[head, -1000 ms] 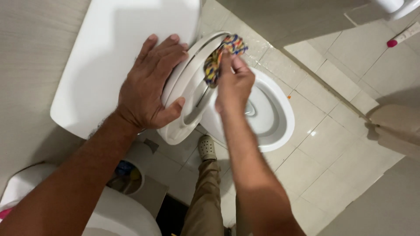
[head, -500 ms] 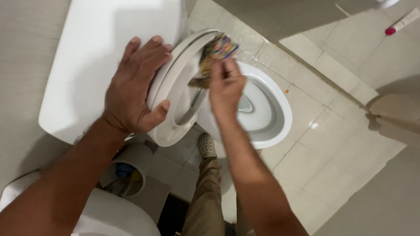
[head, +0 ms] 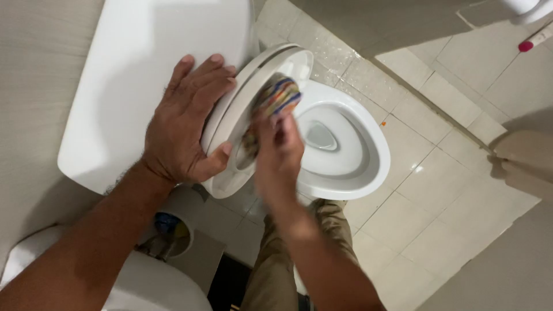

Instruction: The person wipes the toilet seat and lid with a cloth, then flushes the toilet. They continue wiping the seat, lid, and tank, and finally wipe the wall-mounted toilet paper holder.

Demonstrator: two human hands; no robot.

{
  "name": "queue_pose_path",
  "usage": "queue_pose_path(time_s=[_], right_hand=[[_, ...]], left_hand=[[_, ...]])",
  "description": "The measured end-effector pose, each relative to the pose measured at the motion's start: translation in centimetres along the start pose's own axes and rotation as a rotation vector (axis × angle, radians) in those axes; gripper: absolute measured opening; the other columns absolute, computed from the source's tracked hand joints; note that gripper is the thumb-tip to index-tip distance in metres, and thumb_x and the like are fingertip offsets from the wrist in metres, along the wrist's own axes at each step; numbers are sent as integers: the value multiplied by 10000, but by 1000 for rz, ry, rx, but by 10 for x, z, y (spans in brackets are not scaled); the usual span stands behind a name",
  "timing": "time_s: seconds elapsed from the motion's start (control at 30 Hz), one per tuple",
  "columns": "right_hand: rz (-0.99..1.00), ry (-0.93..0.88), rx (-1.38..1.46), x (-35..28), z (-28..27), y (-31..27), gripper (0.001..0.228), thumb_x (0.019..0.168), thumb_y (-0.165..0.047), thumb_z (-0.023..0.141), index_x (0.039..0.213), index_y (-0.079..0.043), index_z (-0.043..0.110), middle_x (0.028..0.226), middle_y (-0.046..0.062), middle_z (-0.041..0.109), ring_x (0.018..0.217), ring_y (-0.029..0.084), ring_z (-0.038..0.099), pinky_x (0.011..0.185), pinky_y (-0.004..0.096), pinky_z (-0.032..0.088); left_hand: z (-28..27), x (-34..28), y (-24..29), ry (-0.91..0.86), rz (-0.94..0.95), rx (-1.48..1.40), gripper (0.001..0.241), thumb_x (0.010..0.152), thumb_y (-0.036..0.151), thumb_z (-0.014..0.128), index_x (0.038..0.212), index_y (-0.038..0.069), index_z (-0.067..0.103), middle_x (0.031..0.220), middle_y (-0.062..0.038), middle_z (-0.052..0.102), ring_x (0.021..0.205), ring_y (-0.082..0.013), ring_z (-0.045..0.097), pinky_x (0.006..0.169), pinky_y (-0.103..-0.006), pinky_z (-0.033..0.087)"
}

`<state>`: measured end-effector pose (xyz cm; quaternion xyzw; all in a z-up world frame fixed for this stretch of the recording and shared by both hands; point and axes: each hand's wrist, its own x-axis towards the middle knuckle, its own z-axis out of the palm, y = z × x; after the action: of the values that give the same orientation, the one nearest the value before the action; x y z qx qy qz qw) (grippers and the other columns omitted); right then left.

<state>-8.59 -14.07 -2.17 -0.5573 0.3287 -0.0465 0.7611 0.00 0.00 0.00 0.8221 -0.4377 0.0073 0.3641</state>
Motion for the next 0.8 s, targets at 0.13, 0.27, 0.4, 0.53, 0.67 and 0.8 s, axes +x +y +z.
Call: queue_pose_path(time_s=[0.13, 0.27, 0.4, 0.53, 0.67, 0.8], right_hand=[[194, 121, 368, -17, 5, 12, 326, 985, -233, 641, 1230, -17, 641, 1096, 112, 729, 977, 198, 671, 821, 345, 555], [624, 190, 223, 7, 15, -35, 268, 1040, -282, 568, 1078, -33, 659, 861, 104, 675, 626, 205, 592, 531, 324, 477], [587, 381, 559, 73, 10, 32, 257, 964, -213, 638, 1058, 21, 689, 847, 132, 700, 691, 274, 644, 556, 380, 481], [429, 357, 787, 98, 10, 71, 59, 911, -173, 671, 952, -133, 682, 842, 58, 717, 747, 215, 686, 673, 380, 569], [182, -23, 710, 83, -25, 90, 316, 988, -137, 645, 1242, 52, 649, 1177, 172, 719, 1112, 268, 676, 1037, 376, 518], [198, 3, 161, 136, -134, 188, 216, 1033, -201, 568, 1106, -35, 684, 1065, 133, 752, 934, 208, 708, 827, 326, 577]], left_hand=[[0, -1, 4, -2, 5, -8, 701, 990, 454, 418, 1407, -102, 499, 1438, -327, 571, 1446, -496, 488, 1271, -627, 263], [1, -1, 3, 2, -6, 0, 706, 976, 442, 433, 1412, -109, 503, 1450, -323, 575, 1457, -473, 486, 1287, -609, 253], [3, -2, 4, 5, 12, -4, 702, 985, 450, 422, 1411, -103, 496, 1426, -331, 582, 1431, -497, 508, 1269, -640, 277], [0, -1, 0, -5, -20, 17, 705, 990, 455, 406, 1424, -94, 490, 1456, -331, 565, 1452, -498, 482, 1269, -659, 275], [1, -1, -1, 2, 20, -7, 703, 993, 451, 409, 1420, -102, 490, 1446, -335, 557, 1446, -504, 480, 1275, -638, 257], [-2, 0, 7, -8, -3, -4, 676, 997, 435, 417, 1394, -104, 515, 1443, -317, 558, 1447, -482, 477, 1263, -638, 280]])
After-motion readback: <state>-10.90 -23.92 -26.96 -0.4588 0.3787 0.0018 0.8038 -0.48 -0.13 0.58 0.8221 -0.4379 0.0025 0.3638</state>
